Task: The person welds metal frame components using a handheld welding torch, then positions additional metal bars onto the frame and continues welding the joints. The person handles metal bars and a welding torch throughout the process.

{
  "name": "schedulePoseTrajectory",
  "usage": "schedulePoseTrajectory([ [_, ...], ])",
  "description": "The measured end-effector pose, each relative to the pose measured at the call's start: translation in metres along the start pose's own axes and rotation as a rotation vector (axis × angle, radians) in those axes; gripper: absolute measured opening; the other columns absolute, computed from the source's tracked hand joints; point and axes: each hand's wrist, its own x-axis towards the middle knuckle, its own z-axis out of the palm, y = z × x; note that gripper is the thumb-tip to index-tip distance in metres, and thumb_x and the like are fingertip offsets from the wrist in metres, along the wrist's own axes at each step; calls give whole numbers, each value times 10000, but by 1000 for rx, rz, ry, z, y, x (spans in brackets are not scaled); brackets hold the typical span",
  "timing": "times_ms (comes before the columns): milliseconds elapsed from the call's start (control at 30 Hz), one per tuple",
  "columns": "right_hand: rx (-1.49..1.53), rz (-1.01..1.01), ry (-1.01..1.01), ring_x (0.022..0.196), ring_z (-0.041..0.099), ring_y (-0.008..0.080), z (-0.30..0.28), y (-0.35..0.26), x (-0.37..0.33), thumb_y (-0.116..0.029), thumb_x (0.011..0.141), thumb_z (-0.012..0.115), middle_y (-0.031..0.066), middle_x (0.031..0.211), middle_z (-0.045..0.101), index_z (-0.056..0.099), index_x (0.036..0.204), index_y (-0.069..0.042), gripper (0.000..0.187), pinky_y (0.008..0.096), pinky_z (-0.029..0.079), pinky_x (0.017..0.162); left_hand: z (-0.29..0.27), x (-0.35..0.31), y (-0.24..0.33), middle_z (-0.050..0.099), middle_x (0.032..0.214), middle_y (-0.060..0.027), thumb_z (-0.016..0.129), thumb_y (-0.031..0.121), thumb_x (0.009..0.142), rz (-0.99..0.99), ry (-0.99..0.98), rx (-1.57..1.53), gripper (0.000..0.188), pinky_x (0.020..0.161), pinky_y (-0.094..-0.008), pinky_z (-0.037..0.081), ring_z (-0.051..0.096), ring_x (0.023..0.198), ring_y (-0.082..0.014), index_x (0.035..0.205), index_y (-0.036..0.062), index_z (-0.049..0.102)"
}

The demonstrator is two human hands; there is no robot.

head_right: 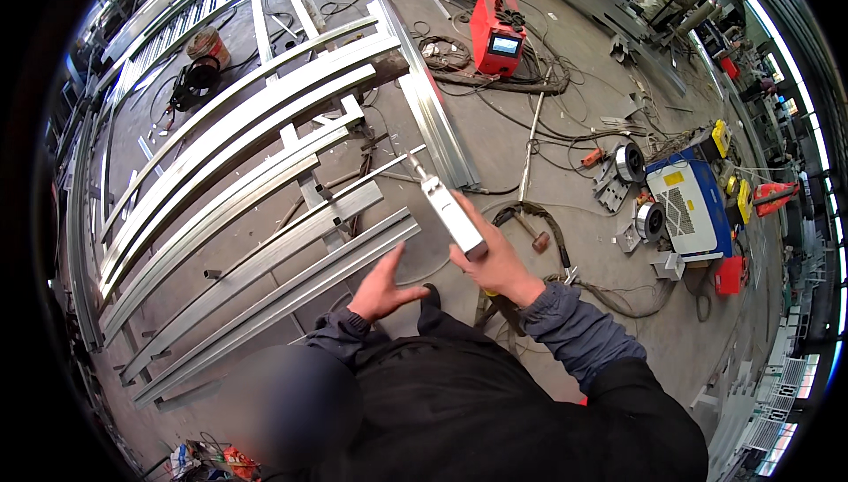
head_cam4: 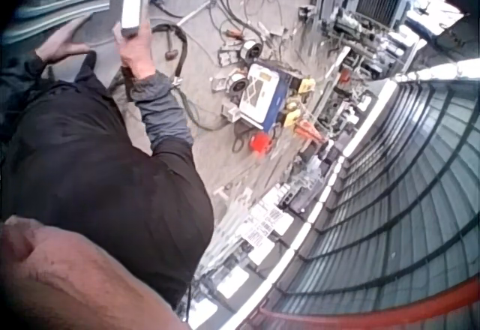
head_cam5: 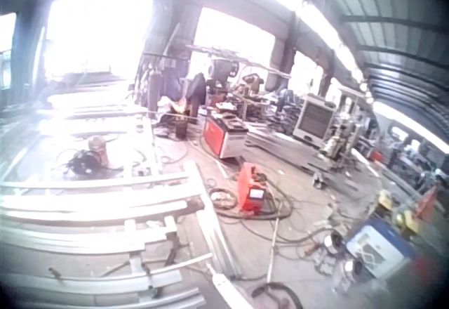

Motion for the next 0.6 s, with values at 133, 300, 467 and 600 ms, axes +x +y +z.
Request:
schedulePoseTrajectory([
  [133, 283, 128, 299, 1129, 609, 150, 59, -52, 32, -40, 966, 733, 41, 1307, 611, 350, 1690, -88, 821, 318, 538, 981, 14, -8, 48, 558, 1560, -247, 909, 407, 899, 206, -393, -418, 1067, 1233, -427, 407, 527, 1485, -345, 1675, 4, 296],
  [300, 507, 90, 567, 1063, 619, 145, 124, -84, 57, -108, 966, 837, 36, 1170, 634, 548, 1454, -50, 570, 299, 536, 947, -42, -60, 38, 667, 946, -20, 779, 223, 1049, -22, -263, -953, 485, 684, -292, 543, 642, 757, -96, 1404, 43, 503],
  [467, 589, -8, 579, 1097, 635, 125, 187, -80, 50, -43, 988, 784, 29, 1205, 666, 581, 1358, -52, 422, 311, 531, 981, -132, -119, 23, 757, 1113, -91, 962, 256, 823, -157, -147, -515, 718, 912, -350, 581, 731, 1011, -179, 1372, -9, 584],
  [600, 778, 131, 522, 1004, 710, 187, 230, -92, 49, -50, 1008, 768, 58, 1136, 696, 554, 1356, -56, 409, 361, 566, 973, -205, -157, 14, 756, 1125, -201, 855, 180, 783, -89, -31, -33, 810, 950, -407, 578, 756, 1033, -344, 1509, 59, 518],
])
